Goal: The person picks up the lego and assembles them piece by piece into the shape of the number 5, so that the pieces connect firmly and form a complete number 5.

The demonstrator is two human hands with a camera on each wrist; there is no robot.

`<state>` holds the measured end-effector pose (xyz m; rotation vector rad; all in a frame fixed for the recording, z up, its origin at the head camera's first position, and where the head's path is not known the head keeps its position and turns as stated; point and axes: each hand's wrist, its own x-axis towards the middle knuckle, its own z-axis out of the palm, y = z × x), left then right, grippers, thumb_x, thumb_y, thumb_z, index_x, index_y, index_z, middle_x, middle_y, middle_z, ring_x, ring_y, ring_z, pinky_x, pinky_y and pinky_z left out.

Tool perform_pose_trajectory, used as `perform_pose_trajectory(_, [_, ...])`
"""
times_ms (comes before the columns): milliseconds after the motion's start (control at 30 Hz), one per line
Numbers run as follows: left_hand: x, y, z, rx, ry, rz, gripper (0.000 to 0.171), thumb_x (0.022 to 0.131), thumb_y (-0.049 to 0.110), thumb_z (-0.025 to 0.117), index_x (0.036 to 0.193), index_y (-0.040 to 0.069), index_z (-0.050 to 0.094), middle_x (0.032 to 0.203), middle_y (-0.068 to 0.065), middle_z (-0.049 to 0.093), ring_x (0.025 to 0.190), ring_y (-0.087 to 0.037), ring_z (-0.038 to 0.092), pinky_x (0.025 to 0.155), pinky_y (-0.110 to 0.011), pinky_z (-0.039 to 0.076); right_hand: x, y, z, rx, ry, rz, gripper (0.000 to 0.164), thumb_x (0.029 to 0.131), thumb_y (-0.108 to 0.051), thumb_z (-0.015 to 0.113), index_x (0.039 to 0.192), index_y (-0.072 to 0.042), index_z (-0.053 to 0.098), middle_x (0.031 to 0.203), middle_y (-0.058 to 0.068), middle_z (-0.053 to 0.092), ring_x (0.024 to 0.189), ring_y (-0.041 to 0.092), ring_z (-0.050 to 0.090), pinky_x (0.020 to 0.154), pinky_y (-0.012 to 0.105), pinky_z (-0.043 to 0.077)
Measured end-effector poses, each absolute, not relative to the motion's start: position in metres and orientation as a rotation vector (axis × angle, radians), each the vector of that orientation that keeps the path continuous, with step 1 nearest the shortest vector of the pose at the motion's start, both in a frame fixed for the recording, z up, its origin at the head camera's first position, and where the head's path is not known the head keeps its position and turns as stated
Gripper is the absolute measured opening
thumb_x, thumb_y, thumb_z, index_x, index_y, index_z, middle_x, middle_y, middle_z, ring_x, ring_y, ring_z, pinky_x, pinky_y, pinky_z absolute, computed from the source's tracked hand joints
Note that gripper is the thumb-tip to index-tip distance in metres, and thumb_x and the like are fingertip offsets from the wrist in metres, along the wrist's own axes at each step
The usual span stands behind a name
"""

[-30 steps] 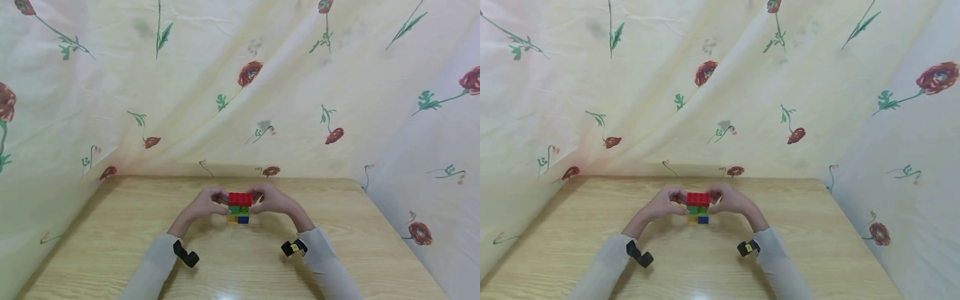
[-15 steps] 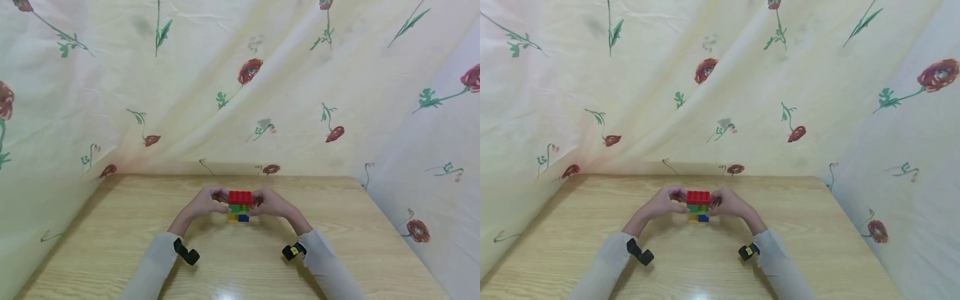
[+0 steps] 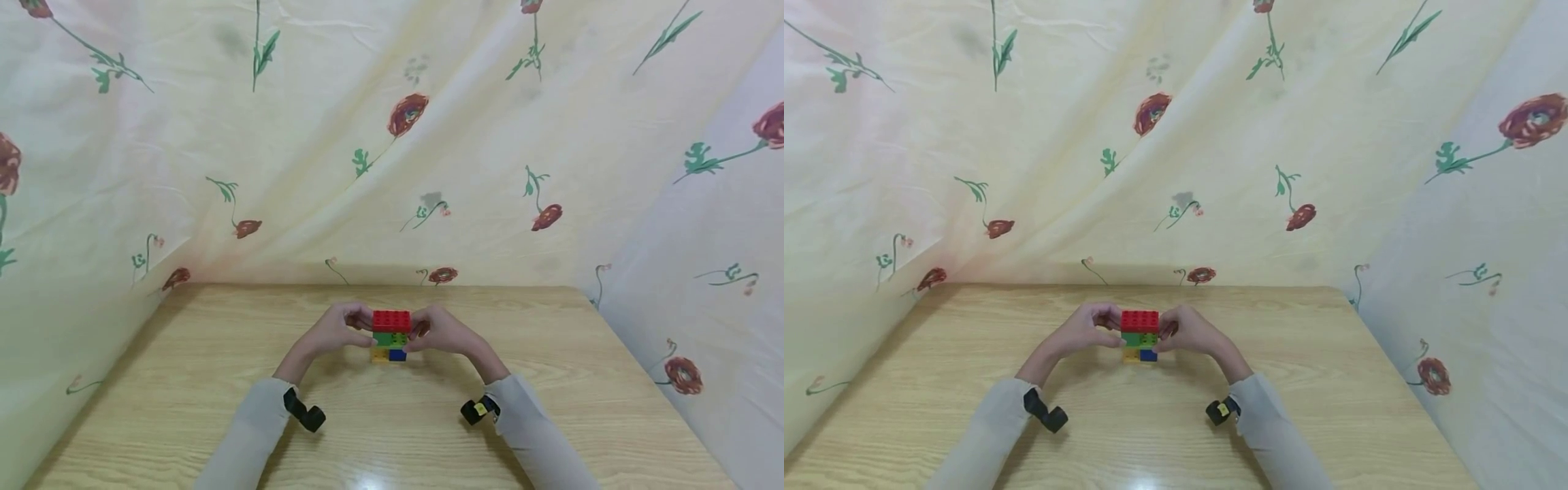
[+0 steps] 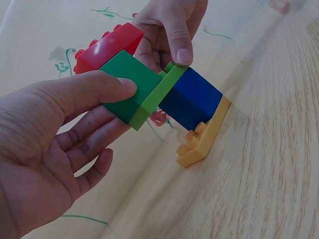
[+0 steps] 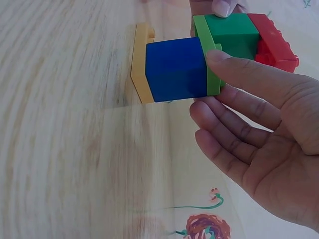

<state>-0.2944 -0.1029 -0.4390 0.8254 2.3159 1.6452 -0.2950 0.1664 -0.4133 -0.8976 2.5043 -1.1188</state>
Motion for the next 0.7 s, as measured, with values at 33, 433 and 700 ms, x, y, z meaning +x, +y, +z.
perform_pose_trajectory(33, [-0.2943,-0.1030,-0.4389,0.827,2.319,1.642,0.032,0.081,0.005,0.084,0.110,0.005,0.070,0.110,-0.010,0.074,0.100,-0.021,0.070,0.095,-0.041,0.054,-0.2952,0.1665,-0.4136,-0.901,2.502,-1.121,0.026,0.083,-0.015,0.085,0.106,-0.007,0.076,0.089,0.005,0.075,0.081,0.014,0.064,0.078,0.027,0.055])
perform_pose_trajectory(433, [-0.2952,-0.1031,-0.4382,0.815,2.327,1.634,0.033,0.082,0.007,0.084,0.111,0.006,0.070,0.112,-0.009,0.073,0.102,-0.020,0.070,0.095,-0.036,0.054,-0.2922,0.1676,-0.4154,-0.925,2.517,-1.140,0.027,0.085,-0.016,0.082,0.109,-0.007,0.075,0.096,0.006,0.076,0.086,0.013,0.067,0.083,0.031,0.056])
perform_pose_trajectory(700, [-0.2951,-0.1038,-0.4370,0.801,2.313,1.659,0.033,0.081,0.005,0.084,0.111,0.007,0.071,0.113,-0.009,0.073,0.102,-0.020,0.070,0.096,-0.038,0.054,-0.2915,0.1675,-0.4184,-0.964,2.558,-1.133,0.025,0.086,-0.017,0.080,0.109,-0.009,0.075,0.099,0.003,0.077,0.090,0.012,0.068,0.085,0.033,0.052])
